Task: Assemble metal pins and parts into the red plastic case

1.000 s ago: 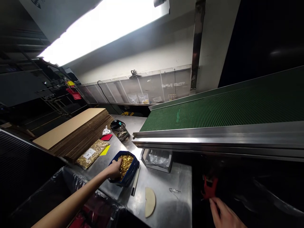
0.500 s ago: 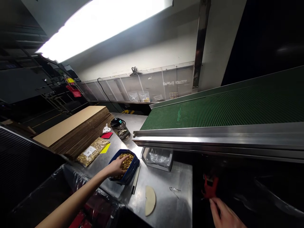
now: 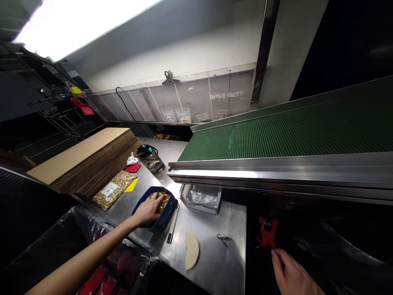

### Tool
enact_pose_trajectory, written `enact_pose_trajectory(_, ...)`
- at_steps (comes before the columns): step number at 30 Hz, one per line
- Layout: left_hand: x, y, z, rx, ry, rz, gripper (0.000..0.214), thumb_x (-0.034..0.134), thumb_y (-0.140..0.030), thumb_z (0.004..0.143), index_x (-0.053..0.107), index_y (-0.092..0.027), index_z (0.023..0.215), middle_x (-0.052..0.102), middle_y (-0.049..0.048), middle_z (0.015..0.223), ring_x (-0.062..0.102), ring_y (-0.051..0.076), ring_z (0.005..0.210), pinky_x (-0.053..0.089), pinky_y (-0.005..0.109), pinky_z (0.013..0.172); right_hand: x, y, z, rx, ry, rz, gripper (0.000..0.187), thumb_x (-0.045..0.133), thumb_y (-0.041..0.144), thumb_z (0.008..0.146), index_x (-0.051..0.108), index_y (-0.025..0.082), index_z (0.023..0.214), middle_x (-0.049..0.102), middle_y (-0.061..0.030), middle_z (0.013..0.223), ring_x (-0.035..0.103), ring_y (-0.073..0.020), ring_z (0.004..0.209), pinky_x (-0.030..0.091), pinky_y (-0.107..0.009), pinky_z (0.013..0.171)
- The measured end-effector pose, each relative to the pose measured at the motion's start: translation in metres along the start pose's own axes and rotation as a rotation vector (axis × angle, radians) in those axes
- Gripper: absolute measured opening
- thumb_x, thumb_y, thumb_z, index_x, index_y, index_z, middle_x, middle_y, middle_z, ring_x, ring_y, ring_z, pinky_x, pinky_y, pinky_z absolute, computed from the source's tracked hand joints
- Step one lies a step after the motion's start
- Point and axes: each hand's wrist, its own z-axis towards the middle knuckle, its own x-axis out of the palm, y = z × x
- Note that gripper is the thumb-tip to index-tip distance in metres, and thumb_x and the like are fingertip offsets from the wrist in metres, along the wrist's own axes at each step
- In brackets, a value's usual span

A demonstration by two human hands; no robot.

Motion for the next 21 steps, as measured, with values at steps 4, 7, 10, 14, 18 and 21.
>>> enact_pose_trajectory(4, 0.005, -0.001, 0.001, 0.022, -0.035, 0.025, 0.072, 0.065, -0.036, 0.081, 0.05, -0.017, 0.148, 0.052, 0.0199, 0.135, 0.061, 0.042, 0.112, 0.051, 0.052, 0.096, -0.001, 0.007, -0.002, -0.036, -0.025, -0.031, 0.076, 0.021, 0.074, 0.09, 0.068, 0.026, 0.124, 0.074, -0.0056, 0.124, 0.072, -0.027, 0.108, 0.059, -0.04, 0.087)
enact_pose_trajectory(7, 0.009, -0.001, 0.002, 0.04, -0.059, 0.021, 0.057, 0.06, -0.033, 0.084, 0.053, -0.015, 0.138, 0.053, 0.0193, 0.131, 0.065, 0.038, 0.105, 0.053, 0.049, 0.088, -0.001, 0.008, -0.003, -0.048, -0.013, -0.048, 0.077, 0.019, 0.074, 0.09, 0.067, 0.025, 0.125, 0.074, -0.0065, 0.125, 0.071, -0.027, 0.11, 0.059, -0.04, 0.089)
enact_pose_trajectory(10, 0.011, 0.003, 0.003, 0.064, -0.058, -0.006, 0.053, 0.062, -0.026, 0.079, 0.053, -0.015, 0.13, 0.052, 0.0192, 0.131, 0.066, 0.036, 0.1, 0.052, 0.047, 0.087, 0.0, 0.009, -0.003, -0.063, -0.028, -0.056, 0.075, 0.019, 0.073, 0.091, 0.067, 0.025, 0.124, 0.074, -0.0056, 0.122, 0.072, -0.0265, 0.108, 0.059, -0.04, 0.085)
enact_pose_trajectory(14, 0.008, 0.014, 0.004, 0.104, -0.049, -0.114, 0.045, 0.063, -0.017, 0.071, 0.056, -0.018, 0.115, 0.055, 0.0134, 0.126, 0.065, 0.03, 0.103, 0.05, 0.039, 0.093, 0.0, 0.007, -0.005, -0.059, -0.043, -0.037, 0.07, 0.022, 0.071, 0.093, 0.068, 0.027, 0.122, 0.075, -0.0038, 0.12, 0.072, -0.0261, 0.105, 0.058, -0.04, 0.082)
enact_pose_trajectory(18, 0.007, 0.02, 0.004, 0.105, -0.081, -0.235, 0.029, 0.057, -0.01, 0.074, 0.061, -0.02, 0.101, 0.059, 0.0096, 0.121, 0.064, 0.026, 0.11, 0.047, 0.034, 0.097, -0.001, 0.007, -0.006, -0.076, -0.06, -0.039, 0.07, 0.021, 0.07, 0.093, 0.067, 0.026, 0.122, 0.074, -0.0049, 0.121, 0.072, -0.0273, 0.105, 0.057, -0.042, 0.085)
enact_pose_trajectory(21, 0.008, 0.023, 0.005, 0.088, -0.118, -0.313, 0.026, 0.056, -0.007, 0.071, 0.062, -0.019, 0.094, 0.063, 0.0081, 0.114, 0.063, 0.025, 0.108, 0.046, 0.033, 0.096, -0.001, 0.007, -0.006, -0.06, -0.019, -0.016, 0.071, 0.018, 0.07, 0.095, 0.066, 0.027, 0.124, 0.073, -0.0045, 0.124, 0.071, -0.0262, 0.109, 0.057, -0.041, 0.088)
